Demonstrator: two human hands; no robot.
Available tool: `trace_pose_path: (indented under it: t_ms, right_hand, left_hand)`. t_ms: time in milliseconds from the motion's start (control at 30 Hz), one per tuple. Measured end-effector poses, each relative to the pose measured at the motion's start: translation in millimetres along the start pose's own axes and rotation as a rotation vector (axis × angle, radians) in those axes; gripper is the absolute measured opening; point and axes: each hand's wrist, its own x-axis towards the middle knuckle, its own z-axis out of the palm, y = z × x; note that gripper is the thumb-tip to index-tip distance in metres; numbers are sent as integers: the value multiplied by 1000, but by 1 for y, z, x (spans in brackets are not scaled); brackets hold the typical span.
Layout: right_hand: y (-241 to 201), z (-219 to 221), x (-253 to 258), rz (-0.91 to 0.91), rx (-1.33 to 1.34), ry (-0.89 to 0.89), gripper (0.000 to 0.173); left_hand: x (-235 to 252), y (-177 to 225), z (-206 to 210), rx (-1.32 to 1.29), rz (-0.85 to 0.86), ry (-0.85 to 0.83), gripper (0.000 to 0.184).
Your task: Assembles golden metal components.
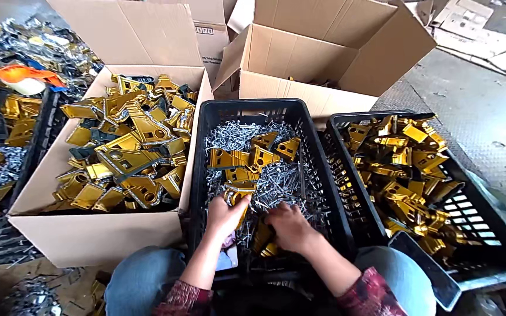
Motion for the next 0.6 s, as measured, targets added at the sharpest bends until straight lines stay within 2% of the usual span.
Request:
trace_pose_path:
  t_ms: [100,200,267,333,367,433,500,600]
  right_hand:
    - [-21,28,12,-75,-170,-145,75]
    - [-28,37,21,-7,-264,-301,92]
    - [-32,34,16,49,-312,-289,80]
    - [-40,31,6,126,-396,-251,51]
    - [-42,30,2,148,-449,-242,42]
    - [-37,33,-2,107,-482,-206,36]
    - [-27,33,-2,57,-427,-222,41]
    - [-9,13,-10,108,-195,-277,70]
  left_hand:
    - [2,-3,1,53,-15,-23,35]
    - [0,-2,3,31,-19,-35,34]
    - [-2,1,0,24,-13,-20,33]
    - [-4,3,-4,9,13,10,34]
    - [-4,3,-5,-8,32,26,36]
    - [-4,2,-4,-44,66,45,43]
    - [-2,2,-3,-64,81,36,49]
    - [-1,3,-1,-53,72,31,53]
